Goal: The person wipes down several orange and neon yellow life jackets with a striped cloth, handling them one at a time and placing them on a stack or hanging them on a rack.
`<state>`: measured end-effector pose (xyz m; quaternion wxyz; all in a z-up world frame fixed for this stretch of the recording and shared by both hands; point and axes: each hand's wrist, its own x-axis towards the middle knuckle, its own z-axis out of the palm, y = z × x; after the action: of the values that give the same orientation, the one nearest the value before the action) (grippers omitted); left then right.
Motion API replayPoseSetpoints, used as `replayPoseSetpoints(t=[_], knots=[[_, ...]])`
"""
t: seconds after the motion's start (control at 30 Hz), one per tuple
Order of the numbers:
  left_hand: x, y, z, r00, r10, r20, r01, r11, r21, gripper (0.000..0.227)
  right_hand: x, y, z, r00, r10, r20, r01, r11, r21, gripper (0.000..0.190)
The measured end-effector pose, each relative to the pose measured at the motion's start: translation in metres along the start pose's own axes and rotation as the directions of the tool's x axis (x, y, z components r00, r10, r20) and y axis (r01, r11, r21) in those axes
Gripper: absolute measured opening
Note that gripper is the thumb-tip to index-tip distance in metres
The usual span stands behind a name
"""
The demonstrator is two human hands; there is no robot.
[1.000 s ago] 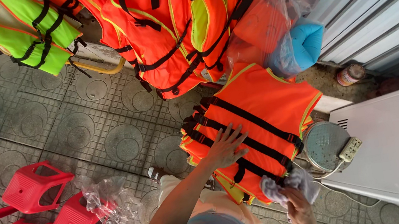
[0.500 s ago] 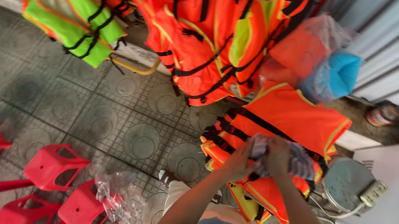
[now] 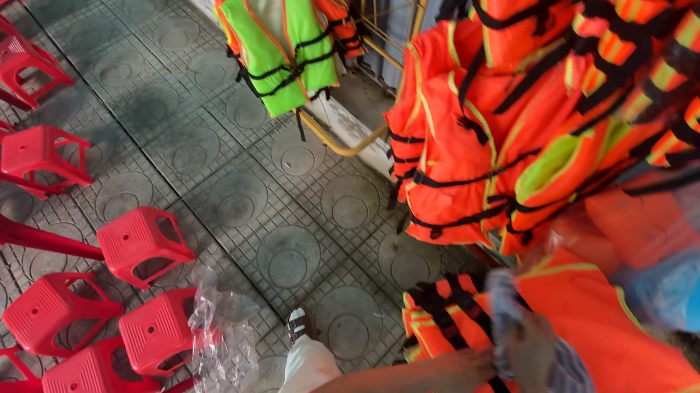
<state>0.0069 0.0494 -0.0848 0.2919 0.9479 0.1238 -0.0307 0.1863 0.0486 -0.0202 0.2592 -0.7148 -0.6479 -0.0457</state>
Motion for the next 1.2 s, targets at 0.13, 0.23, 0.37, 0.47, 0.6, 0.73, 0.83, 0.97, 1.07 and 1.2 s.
replayPoseSetpoints(t=[0.13, 0.23, 0.37, 0.47, 0.6, 0.73, 0.83, 0.97, 1.07, 1.2], knots=[[-0.016, -0.019, -0.009, 0.924, 0.229, -0.306, -0.225, 0.973, 0.048, 0.093, 0.038, 0.010, -0.019, 0.944, 0.290, -0.159, -0.316, 0.932, -0.176, 0.019], [-0.035, -0.056, -0.032, 0.986, 0.097, -0.137, -0.106, 0.992, -0.064, 0.083, 0.087, -0.013, -0.004, 0.860, 0.444, -0.252, -0.476, 0.876, -0.082, 0.019], [-0.087, -0.128, -0.075, 0.990, 0.008, -0.137, -0.035, 0.980, -0.197, 0.070, 0.144, -0.088, 0.062, 0.895, 0.369, -0.252, -0.320, 0.923, 0.215, 0.021], [-0.132, -0.182, -0.112, 0.976, -0.070, -0.206, 0.003, 0.950, -0.312, 0.060, 0.165, -0.159, 0.126, 0.933, 0.307, -0.186, -0.199, 0.874, 0.444, 0.023], [-0.193, -0.272, -0.175, 0.872, -0.464, -0.156, 0.307, 0.767, -0.564, 0.050, 0.210, -0.241, 0.194, 0.900, 0.408, 0.157, -0.421, 0.711, 0.563, 0.025], [-0.254, -0.350, -0.213, 0.672, -0.653, -0.350, 0.295, 0.669, -0.683, 0.054, 0.266, -0.290, 0.247, 0.896, 0.345, 0.279, -0.430, 0.521, 0.737, 0.021], [-0.287, -0.412, -0.237, 0.498, -0.809, -0.314, 0.347, 0.517, -0.782, 0.053, 0.316, -0.314, 0.290, 0.787, 0.320, 0.528, -0.609, 0.261, 0.749, 0.020], [-0.318, -0.509, -0.285, 0.280, -0.844, -0.457, 0.261, 0.525, -0.810, 0.051, 0.408, -0.354, 0.352, 0.820, 0.131, 0.557, -0.572, 0.219, 0.790, 0.023], [-0.333, -0.591, -0.335, 0.147, -0.884, -0.443, 0.246, 0.466, -0.850, 0.054, 0.493, -0.383, 0.406, 0.826, 0.058, 0.561, -0.556, 0.248, 0.793, 0.023], [-0.352, -0.670, -0.409, 0.045, -0.938, -0.345, 0.199, 0.346, -0.917, 0.058, 0.601, -0.427, 0.460, 0.871, -0.091, 0.482, -0.461, 0.184, 0.868, 0.023]])
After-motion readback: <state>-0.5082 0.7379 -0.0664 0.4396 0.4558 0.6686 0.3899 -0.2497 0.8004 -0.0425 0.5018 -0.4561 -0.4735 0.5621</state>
